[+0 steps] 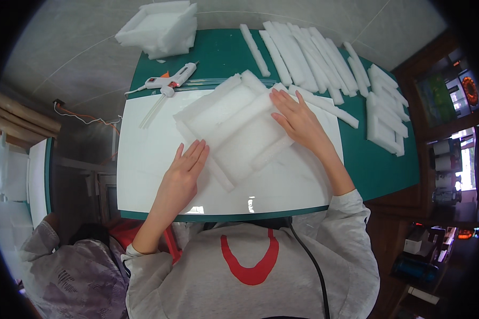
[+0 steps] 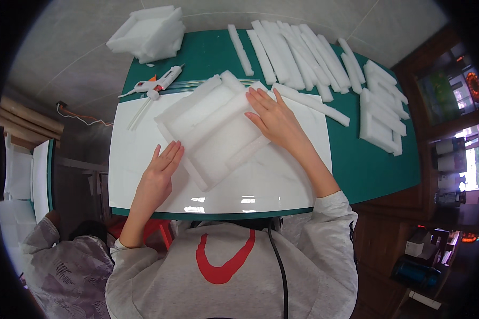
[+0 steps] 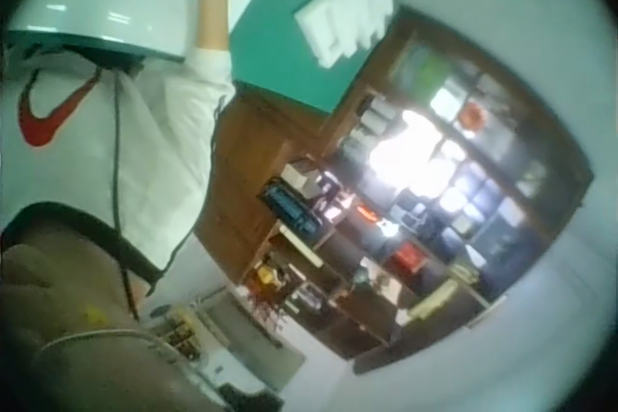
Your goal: Using a glue gun to assemble foam packaging materials.
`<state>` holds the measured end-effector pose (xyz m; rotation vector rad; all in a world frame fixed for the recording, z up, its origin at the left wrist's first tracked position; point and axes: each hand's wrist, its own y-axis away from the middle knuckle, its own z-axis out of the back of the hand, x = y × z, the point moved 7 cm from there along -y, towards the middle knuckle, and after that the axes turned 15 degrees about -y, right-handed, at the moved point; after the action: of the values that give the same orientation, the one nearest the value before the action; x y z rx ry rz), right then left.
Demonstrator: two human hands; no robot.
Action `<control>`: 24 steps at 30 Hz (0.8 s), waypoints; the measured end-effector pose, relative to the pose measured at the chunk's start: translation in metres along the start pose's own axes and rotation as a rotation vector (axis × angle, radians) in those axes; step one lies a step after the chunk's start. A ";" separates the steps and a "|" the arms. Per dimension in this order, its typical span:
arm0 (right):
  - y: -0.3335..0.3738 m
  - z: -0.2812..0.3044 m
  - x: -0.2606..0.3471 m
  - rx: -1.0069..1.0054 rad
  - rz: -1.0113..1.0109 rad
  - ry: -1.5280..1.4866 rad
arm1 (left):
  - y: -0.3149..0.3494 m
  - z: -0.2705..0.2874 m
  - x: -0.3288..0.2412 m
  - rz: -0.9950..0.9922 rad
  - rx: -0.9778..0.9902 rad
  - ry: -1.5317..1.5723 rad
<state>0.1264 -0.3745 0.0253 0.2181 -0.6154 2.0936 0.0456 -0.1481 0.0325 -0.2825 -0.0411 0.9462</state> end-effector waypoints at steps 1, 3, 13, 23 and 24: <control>0.001 -0.005 -0.002 0.033 -0.002 0.000 | 0.001 -0.003 0.000 -0.008 0.024 -0.005; 0.001 -0.006 -0.003 0.049 -0.031 0.009 | 0.001 -0.005 -0.001 -0.006 0.017 -0.021; 0.003 -0.003 -0.006 0.042 -0.057 -0.048 | 0.000 -0.004 -0.004 -0.038 0.015 -0.040; 0.075 0.013 -0.050 -0.332 -0.601 -0.984 | 0.065 -0.041 -0.002 0.634 -0.218 1.356; 0.078 0.000 -0.050 -0.321 -0.729 -1.120 | 0.064 -0.047 -0.008 0.635 -0.218 1.355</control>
<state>0.0905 -0.4466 -0.0199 1.2546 -1.2575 1.0057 -0.0027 -0.1294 -0.0285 -1.1334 1.2559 1.2014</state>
